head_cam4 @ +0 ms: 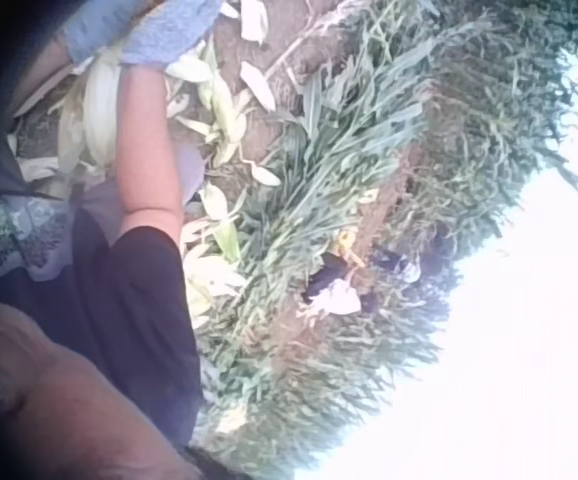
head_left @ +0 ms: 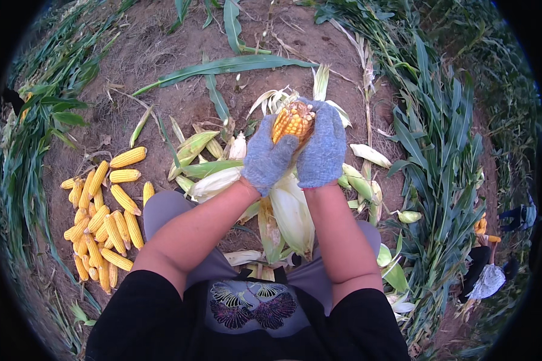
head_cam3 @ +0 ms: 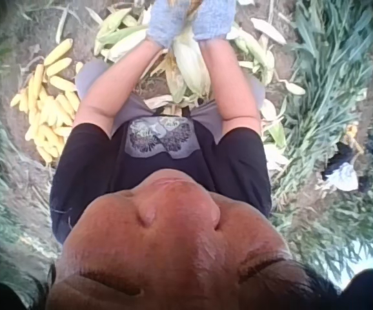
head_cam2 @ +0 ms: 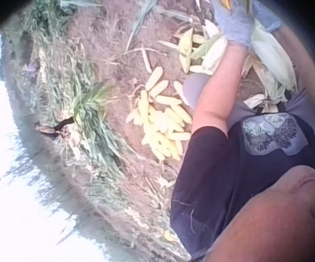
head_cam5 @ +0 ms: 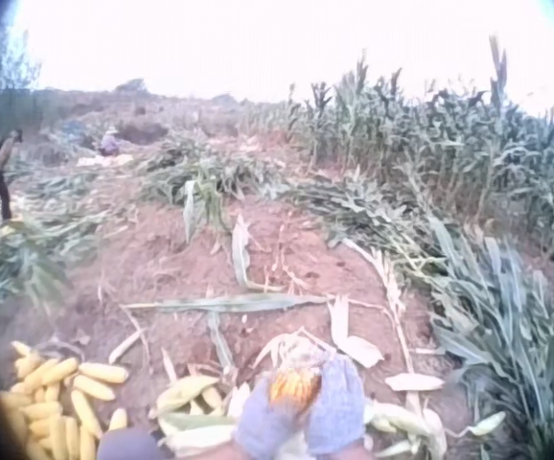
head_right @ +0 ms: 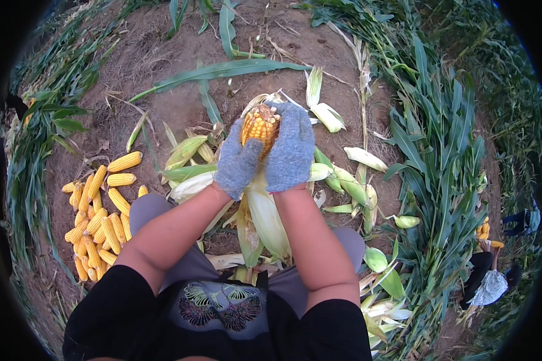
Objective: The person sits on the ground in a cornfield and shucks corn cobs by hand, removing the husks and silk. They place the shucked corn into a growing pile to their left and discard the husks to the right.
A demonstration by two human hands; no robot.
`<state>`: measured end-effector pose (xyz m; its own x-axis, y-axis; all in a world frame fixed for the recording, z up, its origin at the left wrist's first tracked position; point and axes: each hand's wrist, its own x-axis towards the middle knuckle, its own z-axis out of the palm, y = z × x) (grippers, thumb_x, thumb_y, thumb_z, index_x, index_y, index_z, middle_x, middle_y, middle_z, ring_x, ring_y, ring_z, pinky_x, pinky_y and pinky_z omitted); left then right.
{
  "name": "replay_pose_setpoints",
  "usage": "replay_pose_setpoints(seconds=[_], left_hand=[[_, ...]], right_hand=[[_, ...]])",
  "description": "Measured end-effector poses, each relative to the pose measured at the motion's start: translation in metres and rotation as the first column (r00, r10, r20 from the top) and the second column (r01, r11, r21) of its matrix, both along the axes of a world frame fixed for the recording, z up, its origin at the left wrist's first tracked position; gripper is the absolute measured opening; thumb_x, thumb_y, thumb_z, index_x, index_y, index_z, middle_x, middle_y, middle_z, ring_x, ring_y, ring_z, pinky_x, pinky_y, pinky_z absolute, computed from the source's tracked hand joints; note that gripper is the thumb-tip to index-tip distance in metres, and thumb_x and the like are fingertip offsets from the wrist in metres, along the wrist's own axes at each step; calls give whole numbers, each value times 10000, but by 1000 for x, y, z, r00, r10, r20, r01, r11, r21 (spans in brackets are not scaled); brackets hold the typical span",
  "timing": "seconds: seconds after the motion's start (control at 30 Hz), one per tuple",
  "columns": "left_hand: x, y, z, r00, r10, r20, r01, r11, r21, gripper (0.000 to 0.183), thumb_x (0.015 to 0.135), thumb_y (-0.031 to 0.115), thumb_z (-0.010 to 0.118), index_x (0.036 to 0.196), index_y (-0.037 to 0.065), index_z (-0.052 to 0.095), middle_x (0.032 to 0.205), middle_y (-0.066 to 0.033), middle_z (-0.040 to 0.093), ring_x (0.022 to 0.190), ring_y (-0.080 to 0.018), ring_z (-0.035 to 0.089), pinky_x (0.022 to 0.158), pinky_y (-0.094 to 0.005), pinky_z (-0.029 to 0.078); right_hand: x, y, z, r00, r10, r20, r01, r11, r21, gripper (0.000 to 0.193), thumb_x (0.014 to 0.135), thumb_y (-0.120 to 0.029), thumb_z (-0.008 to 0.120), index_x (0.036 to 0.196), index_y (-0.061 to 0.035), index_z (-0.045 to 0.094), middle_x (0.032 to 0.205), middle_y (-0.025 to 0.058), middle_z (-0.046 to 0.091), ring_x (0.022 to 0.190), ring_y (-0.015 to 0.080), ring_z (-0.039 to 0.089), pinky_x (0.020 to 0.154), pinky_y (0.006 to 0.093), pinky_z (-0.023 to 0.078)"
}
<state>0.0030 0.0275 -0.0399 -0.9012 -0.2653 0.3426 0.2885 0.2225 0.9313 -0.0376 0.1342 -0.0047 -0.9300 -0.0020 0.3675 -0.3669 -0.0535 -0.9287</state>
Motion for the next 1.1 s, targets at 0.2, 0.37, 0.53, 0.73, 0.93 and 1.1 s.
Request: replay_pose_setpoints(seconds=[0.2,0.37,0.53,0.73,0.93,1.1], left_hand=[[-5,-7,-15,1000,26,-4,-26,999,29,508,952,435,595,1207,0,533,1057,-184,642,972,-304,634,852,-384,492],[-11,-9,-25,998,-66,5,65,989,129,488,972,419,572,1217,-1,538,1099,-177,624,1007,-285,615,884,-379,478],[-12,-13,-22,991,-81,-109,104,970,221,572,976,478,563,1262,-15,510,1183,-157,594,1060,-242,594,928,-355,470],[-7,-13,-9,974,-176,-144,227,787,573,662,967,530,555,1332,-12,444,1252,-123,551,1130,-204,558,990,-348,446],[-13,-18,-29,982,-37,-186,103,928,359,559,969,450,573,1278,-2,460,1199,-114,555,1062,-211,570,944,-342,464],[-4,-20,-5,991,134,-9,-134,990,-38,298,989,271,534,1140,14,534,1008,-165,582,913,-261,600,848,-362,485]], right_hand=[[1,-14,-8,977,184,110,-94,830,-550,297,1044,-231,423,1143,-12,598,1075,124,620,1045,221,590,970,349,454],[16,-14,8,985,141,99,-135,989,-61,344,1053,-239,420,1244,3,571,1200,151,611,1144,231,576,1027,354,424],[18,-16,8,979,192,73,-180,973,-145,377,1053,-242,408,1275,23,558,1239,172,608,1167,265,575,1032,361,419],[13,-19,3,995,78,-65,-75,996,52,285,1021,-183,438,1149,22,589,1129,180,614,1073,290,589,967,377,443],[10,-29,3,996,-77,-34,76,996,-40,217,1023,-172,459,1100,-12,583,1057,71,602,980,152,555,912,322,449],[-2,-25,-4,969,-231,92,246,946,-213,240,1013,-188,471,1126,-12,588,884,12,546,819,101,509,803,269,437]])
